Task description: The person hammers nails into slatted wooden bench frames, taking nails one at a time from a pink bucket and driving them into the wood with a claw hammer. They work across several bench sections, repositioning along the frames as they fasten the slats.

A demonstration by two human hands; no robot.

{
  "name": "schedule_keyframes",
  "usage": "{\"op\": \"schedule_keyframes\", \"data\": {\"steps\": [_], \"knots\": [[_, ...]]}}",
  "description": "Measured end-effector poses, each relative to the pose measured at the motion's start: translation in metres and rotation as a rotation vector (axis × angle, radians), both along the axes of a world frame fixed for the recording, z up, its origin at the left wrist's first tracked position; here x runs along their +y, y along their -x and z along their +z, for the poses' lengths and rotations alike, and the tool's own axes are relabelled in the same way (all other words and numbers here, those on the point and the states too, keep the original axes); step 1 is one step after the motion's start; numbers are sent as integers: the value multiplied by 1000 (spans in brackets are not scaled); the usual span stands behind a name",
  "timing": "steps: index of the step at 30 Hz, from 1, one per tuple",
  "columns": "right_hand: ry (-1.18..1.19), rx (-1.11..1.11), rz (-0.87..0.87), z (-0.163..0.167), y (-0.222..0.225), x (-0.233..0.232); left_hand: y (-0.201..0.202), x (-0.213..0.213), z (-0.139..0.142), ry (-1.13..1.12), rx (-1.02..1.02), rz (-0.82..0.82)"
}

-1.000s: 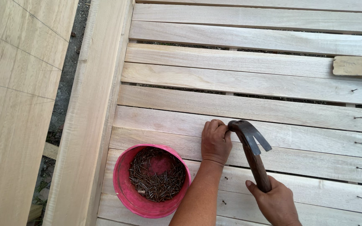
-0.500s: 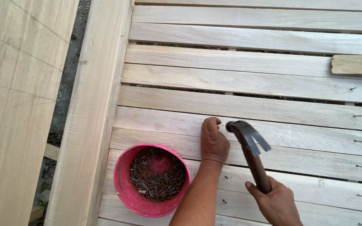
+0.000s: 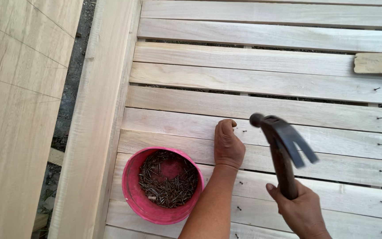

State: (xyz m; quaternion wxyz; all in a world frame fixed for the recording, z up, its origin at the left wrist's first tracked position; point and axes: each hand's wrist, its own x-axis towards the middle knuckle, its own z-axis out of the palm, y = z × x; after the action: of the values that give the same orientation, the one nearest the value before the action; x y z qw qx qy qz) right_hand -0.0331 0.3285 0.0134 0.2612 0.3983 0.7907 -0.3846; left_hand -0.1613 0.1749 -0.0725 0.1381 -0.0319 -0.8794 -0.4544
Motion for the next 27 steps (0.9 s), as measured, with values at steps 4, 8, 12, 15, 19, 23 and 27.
{"op": "schedule_keyframes", "data": {"steps": [4,8,12,15,19,23,27], "knots": [[95,353,33,-1,-4,-12,0,1,1,-18,-26,6],[-13,-125,74,-1,12,-4,1,2,3,-22,-12,30],[51,102,18,3,4,3,3,1,1,-8,9,5],[43,197,38,-2,-2,-5,3,3,-2,-41,-67,3],[-20,-207,71,-8,21,-4,3,4,-2,-36,-49,27],[-20,-82,40,2,38,3,7,5,14,-53,-71,43],[-39,-62,12,6,44,-5,3,10,56,-115,-122,138]]}}
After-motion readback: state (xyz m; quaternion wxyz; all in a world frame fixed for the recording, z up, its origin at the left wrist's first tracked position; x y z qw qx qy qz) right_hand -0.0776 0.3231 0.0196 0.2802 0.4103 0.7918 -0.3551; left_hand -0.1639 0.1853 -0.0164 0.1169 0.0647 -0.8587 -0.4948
